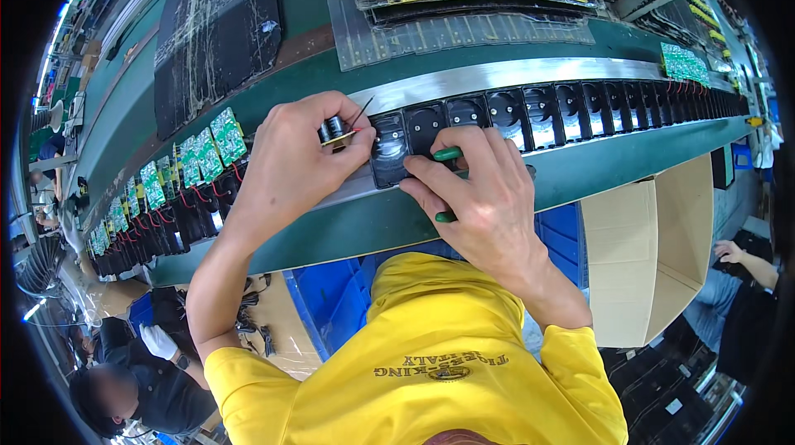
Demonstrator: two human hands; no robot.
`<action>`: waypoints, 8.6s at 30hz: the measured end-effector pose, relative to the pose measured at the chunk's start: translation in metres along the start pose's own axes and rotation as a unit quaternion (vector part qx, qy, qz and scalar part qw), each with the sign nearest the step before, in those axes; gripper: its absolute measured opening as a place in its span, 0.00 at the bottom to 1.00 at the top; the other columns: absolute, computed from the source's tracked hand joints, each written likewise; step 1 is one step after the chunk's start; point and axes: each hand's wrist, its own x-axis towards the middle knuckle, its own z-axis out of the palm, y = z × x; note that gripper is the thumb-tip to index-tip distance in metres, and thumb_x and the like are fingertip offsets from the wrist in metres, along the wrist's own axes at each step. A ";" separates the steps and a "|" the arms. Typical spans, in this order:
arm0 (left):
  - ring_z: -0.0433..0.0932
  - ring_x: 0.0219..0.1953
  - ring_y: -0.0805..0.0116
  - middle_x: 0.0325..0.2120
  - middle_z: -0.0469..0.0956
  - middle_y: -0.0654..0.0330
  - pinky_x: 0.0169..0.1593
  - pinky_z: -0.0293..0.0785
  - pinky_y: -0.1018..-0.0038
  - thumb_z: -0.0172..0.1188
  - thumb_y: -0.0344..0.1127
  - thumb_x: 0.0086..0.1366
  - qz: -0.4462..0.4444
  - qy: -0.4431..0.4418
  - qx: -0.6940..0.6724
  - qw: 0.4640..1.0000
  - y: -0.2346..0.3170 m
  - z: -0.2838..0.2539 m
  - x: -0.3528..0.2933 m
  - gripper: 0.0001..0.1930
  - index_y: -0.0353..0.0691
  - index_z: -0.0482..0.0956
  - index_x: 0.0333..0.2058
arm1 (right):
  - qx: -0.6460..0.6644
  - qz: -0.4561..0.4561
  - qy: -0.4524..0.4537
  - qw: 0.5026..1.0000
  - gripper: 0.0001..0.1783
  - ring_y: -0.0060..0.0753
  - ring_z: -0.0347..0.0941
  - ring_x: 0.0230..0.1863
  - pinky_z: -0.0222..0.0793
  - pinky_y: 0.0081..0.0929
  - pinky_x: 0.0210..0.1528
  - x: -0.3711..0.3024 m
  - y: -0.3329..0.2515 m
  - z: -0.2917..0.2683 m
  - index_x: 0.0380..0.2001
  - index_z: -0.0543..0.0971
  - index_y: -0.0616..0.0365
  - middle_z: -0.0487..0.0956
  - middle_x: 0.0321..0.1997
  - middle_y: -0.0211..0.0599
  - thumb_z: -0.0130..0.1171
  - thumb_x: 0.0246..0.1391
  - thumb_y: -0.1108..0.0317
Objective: Assembling electronic components on a production line and trimming excess material with a hand tool.
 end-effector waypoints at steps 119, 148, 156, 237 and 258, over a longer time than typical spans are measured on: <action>0.77 0.42 0.60 0.45 0.76 0.62 0.40 0.75 0.64 0.73 0.36 0.65 0.201 0.102 0.268 0.937 -0.016 0.037 -0.007 0.03 0.48 0.88 0.36 | 0.663 0.231 0.097 0.706 0.18 0.20 0.57 0.32 0.55 0.24 0.36 0.100 -0.021 0.042 0.46 0.76 0.52 0.68 0.33 0.24 0.44 0.86 0.53; 0.86 0.53 0.50 0.53 0.83 0.56 0.53 0.83 0.55 0.73 0.33 0.65 0.115 -0.098 0.280 0.948 0.045 -0.025 0.064 0.19 0.46 0.85 0.55 | -0.110 -0.094 -0.093 0.985 0.05 0.38 0.72 0.43 0.69 0.35 0.46 0.009 -0.009 -0.015 0.39 0.91 0.43 0.75 0.50 0.32 0.77 0.58 0.66; 0.82 0.65 0.45 0.60 0.84 0.53 0.73 0.74 0.52 0.65 0.23 0.63 0.309 0.114 0.226 0.917 -0.011 0.040 0.001 0.27 0.40 0.81 0.63 | -0.041 -0.062 -0.015 0.997 0.08 0.37 0.74 0.41 0.74 0.33 0.44 0.006 -0.002 -0.021 0.41 0.93 0.44 0.77 0.49 0.31 0.80 0.59 0.63; 0.81 0.32 0.63 0.36 0.89 0.59 0.41 0.76 0.69 0.73 0.26 0.70 0.097 0.002 -0.051 0.994 0.053 -0.008 -0.004 0.04 0.33 0.87 0.39 | 0.053 0.034 0.053 0.997 0.16 0.35 0.78 0.41 0.77 0.32 0.45 -0.001 0.016 -0.053 0.48 0.96 0.47 0.83 0.50 0.31 0.83 0.56 0.68; 0.82 0.32 0.59 0.34 0.89 0.61 0.41 0.78 0.66 0.74 0.26 0.64 0.061 0.010 0.011 0.998 0.018 0.023 0.019 0.05 0.34 0.86 0.36 | -0.031 0.018 0.015 0.999 0.11 0.35 0.73 0.43 0.74 0.35 0.48 -0.011 0.020 -0.017 0.43 0.96 0.47 0.80 0.50 0.28 0.83 0.56 0.66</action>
